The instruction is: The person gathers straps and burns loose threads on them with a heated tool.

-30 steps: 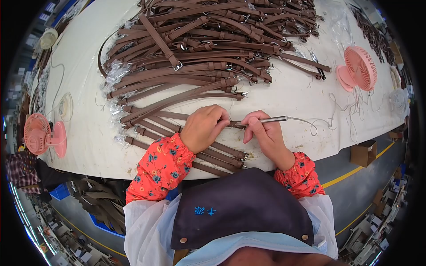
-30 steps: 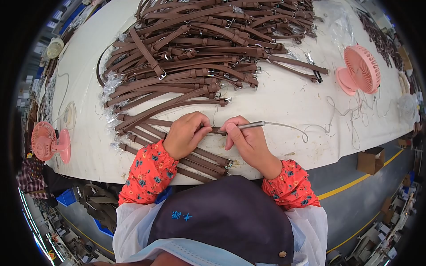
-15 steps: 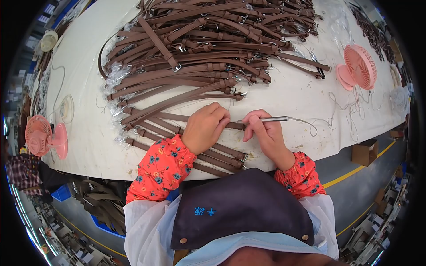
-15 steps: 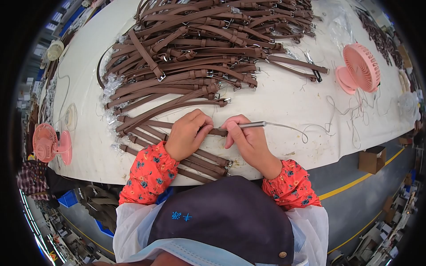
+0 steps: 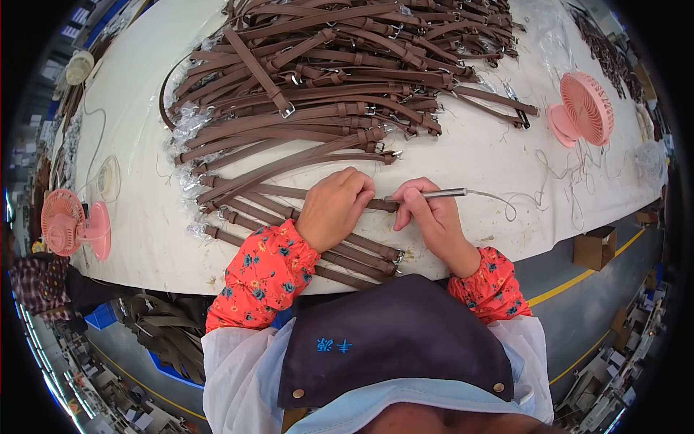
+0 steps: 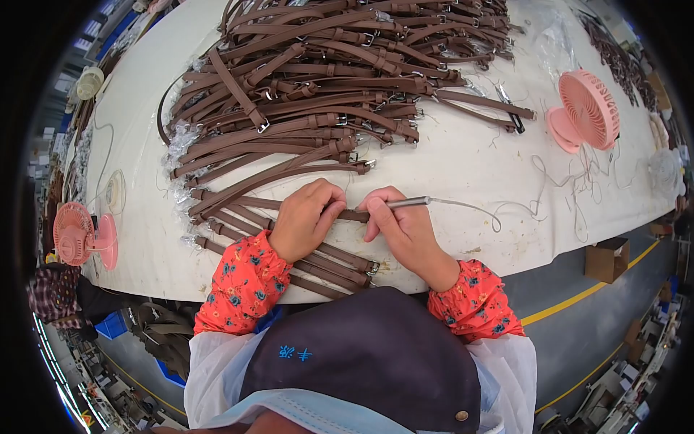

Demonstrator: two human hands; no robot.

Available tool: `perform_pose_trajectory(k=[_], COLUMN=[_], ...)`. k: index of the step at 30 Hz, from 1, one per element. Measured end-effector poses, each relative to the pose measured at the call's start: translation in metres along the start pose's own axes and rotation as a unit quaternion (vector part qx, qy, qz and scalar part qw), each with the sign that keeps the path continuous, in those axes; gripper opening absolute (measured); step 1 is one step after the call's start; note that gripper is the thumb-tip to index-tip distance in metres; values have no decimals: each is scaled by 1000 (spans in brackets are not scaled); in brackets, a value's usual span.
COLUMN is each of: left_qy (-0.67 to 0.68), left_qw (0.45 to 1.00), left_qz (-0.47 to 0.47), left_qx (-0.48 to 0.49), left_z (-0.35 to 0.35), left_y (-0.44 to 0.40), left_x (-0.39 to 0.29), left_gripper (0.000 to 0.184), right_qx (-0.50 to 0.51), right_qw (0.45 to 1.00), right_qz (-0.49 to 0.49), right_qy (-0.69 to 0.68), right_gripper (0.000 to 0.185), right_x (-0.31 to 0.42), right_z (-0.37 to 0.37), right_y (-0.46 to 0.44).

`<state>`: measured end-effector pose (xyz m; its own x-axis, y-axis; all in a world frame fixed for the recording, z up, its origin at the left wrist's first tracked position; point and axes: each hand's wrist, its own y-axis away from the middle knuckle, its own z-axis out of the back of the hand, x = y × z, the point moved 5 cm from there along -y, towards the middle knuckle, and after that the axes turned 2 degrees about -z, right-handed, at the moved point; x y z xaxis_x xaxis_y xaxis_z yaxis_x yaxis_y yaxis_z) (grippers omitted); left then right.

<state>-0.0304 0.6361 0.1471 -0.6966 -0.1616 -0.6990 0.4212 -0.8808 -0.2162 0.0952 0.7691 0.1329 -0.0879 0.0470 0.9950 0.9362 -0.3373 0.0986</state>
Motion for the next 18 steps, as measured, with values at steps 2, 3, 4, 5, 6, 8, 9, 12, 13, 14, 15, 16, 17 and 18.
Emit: perform_pose_trajectory(k=[2, 3, 4, 5, 6, 8, 9, 12, 13, 14, 15, 16, 17, 18], left_qy=[2, 3, 3, 4, 4, 13, 18, 88, 82, 77, 71, 20, -31, -82], left_qw=[1000, 1000, 1000, 1000, 1000, 1000, 1000, 988, 988, 986, 984, 994, 996, 992], left_qz=[3, 4, 3, 2, 1, 8, 11, 92, 85, 78, 70, 18, -35, -87], left_qx=[2, 3, 2, 2, 1, -2, -3, -82, -103, -125, -146, -108, -70, -31], left_z=[0, 0, 0, 0, 0, 0, 0, 3, 7, 13, 19, 20, 21, 19], left_y=[0, 0, 0, 0, 0, 0, 1, 4, 3, 2, 2, 1, 1, 1], left_x=[1, 1, 1, 0, 0, 2, 3, 13, 13, 12, 12, 7, 3, -2], left_gripper=[9, 9, 9, 8, 8, 8, 9, 12, 13, 15, 17, 17, 18, 19], right_qx=[1, 1, 2, 2, 2, 2, 2, 0, -3, -5, -11, -18, -24, -30], right_qw=[1000, 1000, 1000, 1000, 1000, 1000, 1000, 1000, 1000, 999, 999, 998, 998, 997], right_qz=[2, 3, 5, 6, 6, 5, 5, 12, 19, 26, 38, 50, 62, 60], right_qy=[6, 5, 5, 5, 4, 3, 3, -5, -13, -21, -21, -21, -21, -31], right_gripper=[31, 31, 31, 31, 31, 30, 30, 30, 30, 30, 30, 30, 30, 30], right_x=[0, 0, 0, 1, 0, 0, 0, 3, 3, 3, 4, 5, 6, 6], right_z=[0, 0, 0, 0, 0, 0, 0, 1, 2, 3, 4, 5, 6, 6], right_y=[0, 0, 0, 0, 0, 0, 0, 0, 1, 1, 2, 2, 2, 3])
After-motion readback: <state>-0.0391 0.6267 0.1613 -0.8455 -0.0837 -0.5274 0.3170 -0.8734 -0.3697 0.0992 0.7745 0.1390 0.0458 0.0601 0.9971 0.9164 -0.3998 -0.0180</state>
